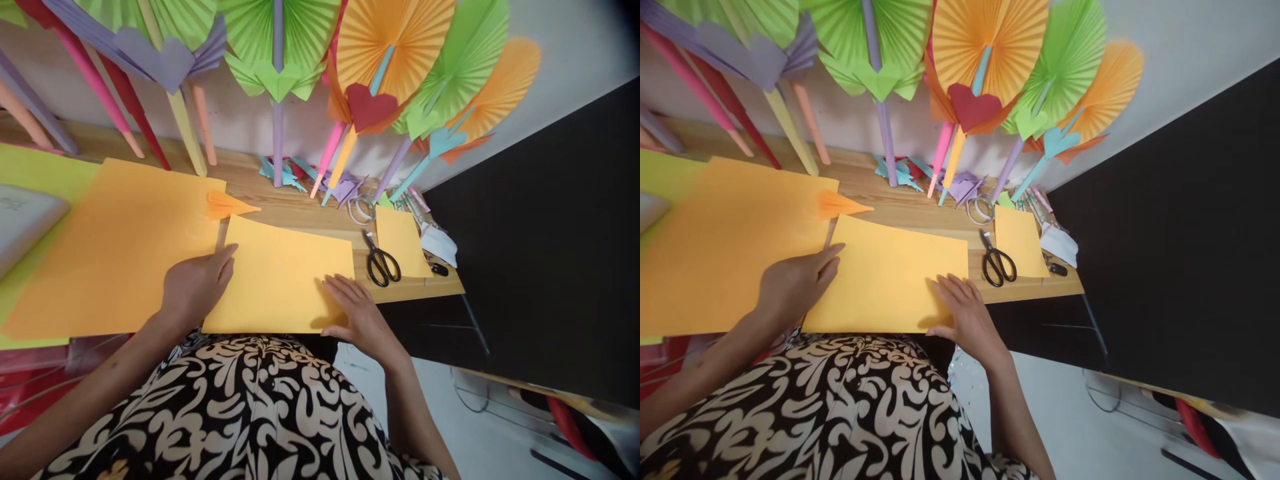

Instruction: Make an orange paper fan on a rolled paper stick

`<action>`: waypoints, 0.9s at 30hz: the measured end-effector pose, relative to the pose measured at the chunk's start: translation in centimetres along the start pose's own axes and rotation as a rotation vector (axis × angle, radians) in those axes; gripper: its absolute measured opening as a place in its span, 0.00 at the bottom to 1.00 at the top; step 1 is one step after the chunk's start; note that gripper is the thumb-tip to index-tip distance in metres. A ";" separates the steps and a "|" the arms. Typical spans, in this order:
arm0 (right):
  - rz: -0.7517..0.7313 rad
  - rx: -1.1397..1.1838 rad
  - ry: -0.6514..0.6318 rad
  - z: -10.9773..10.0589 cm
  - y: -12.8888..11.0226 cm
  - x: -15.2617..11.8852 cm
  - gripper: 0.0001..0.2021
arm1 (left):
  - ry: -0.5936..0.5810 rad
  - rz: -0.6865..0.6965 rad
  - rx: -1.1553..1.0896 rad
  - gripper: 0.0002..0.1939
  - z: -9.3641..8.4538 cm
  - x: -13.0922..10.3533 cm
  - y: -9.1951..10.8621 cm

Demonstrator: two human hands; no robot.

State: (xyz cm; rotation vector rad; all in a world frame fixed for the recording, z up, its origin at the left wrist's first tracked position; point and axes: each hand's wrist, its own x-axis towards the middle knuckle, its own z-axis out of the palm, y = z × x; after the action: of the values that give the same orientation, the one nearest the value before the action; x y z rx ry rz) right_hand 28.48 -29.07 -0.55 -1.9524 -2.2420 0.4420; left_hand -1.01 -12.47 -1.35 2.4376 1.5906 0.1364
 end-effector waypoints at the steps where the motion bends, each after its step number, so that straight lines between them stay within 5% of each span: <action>1: 0.007 -0.006 -0.014 0.3 0.0 -0.2 0.50 | 0.021 0.039 0.026 0.24 -0.1 0.0 -0.3; 6: 0.038 -0.049 -0.068 1.0 -0.4 -0.6 0.54 | 0.167 0.448 -0.084 0.21 0.3 -1.4 -2.3; 9: 0.045 -0.073 -0.086 0.9 -0.7 -0.5 0.54 | 0.016 0.771 -0.168 0.27 1.3 -2.7 -3.3; 11: 0.036 -0.077 -0.103 0.8 -0.7 -0.6 0.54 | -0.070 0.827 -0.120 0.31 2.2 -3.4 -3.9; 16: 0.007 -0.048 -0.121 0.4 0.4 -1.9 0.53 | -0.048 0.767 -0.111 0.27 3.4 -4.2 -5.6; 21: 0.032 0.150 -0.041 0.0 2.9 -3.5 0.42 | 0.046 0.726 -0.330 0.22 2.7 -4.3 -6.1; 24: 0.105 0.324 0.155 0.6 4.1 -3.1 0.26 | 0.065 0.542 -0.432 0.16 1.5 -3.6 -4.8; 27: 0.302 0.444 0.430 2.0 4.4 -1.7 0.10 | 0.042 0.204 -0.458 0.18 0.3 -2.2 -3.0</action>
State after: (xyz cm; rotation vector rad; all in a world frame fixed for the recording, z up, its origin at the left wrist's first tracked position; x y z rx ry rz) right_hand 32.32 -30.53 -3.69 -1.9167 -1.4528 0.4520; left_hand -4.50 -13.32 -2.25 2.2308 1.1600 0.5265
